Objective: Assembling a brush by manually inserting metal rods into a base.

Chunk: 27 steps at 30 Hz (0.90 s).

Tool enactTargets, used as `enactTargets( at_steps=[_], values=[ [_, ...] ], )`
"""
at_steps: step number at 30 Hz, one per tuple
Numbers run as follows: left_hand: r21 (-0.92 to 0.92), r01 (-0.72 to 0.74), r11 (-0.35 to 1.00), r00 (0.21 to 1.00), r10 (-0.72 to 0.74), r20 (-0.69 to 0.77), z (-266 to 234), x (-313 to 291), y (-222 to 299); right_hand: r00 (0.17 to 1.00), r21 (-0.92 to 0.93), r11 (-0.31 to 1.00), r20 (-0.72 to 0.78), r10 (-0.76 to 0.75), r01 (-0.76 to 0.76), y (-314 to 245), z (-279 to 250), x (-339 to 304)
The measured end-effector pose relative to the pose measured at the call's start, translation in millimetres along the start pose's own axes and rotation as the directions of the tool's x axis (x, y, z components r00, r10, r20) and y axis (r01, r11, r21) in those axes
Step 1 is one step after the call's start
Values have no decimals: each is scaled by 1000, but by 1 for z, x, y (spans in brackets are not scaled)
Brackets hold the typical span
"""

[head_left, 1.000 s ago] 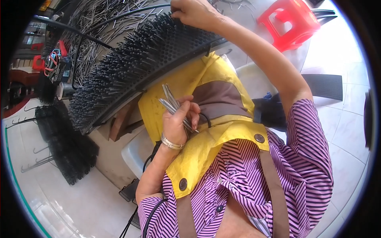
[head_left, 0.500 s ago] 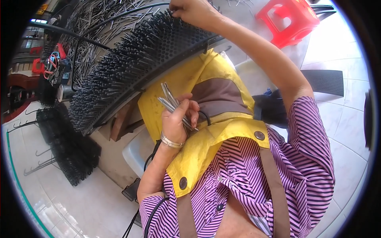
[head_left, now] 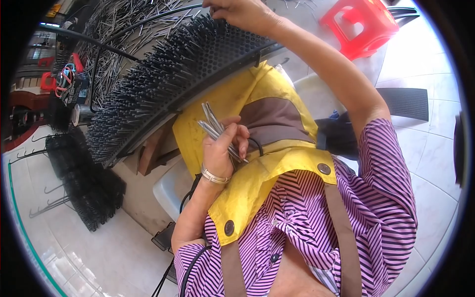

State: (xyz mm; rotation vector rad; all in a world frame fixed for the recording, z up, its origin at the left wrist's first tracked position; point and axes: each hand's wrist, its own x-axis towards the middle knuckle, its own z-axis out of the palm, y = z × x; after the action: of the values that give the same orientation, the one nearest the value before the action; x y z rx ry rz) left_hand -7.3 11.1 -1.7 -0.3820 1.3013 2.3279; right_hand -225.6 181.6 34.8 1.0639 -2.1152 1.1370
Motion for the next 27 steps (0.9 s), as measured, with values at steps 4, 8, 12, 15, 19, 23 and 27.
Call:
enactTargets(
  at_steps=[4,8,12,15,19,23,27],
  values=[
    [-5,15,1000,1000,-15,4,1,0,-1,983,-303,952,154,100,-50,15,18,-11],
    [-12,14,1000,1000,-14,0,0,-2,1,993,-351,935,115,-2,43,7,24,-22],
    [2,-6,1000,999,6,45,1,-1,1,983,-371,929,-169,-74,6,-42,8,-29],
    [-7,-14,1000,998,14,65,0,0,0,877,143,875,220,427,-462,-85,5,-55],
    [14,-8,1000,990,6,139,3,-3,1,545,441,324,619,565,-837,-120,16,-71],
    [82,-26,996,981,10,192,7,-4,4,482,458,216,610,629,-862,-125,24,-75],
    [33,-11,999,991,7,134,10,-4,3,414,461,136,582,700,-877,-127,15,-70]
  ],
)
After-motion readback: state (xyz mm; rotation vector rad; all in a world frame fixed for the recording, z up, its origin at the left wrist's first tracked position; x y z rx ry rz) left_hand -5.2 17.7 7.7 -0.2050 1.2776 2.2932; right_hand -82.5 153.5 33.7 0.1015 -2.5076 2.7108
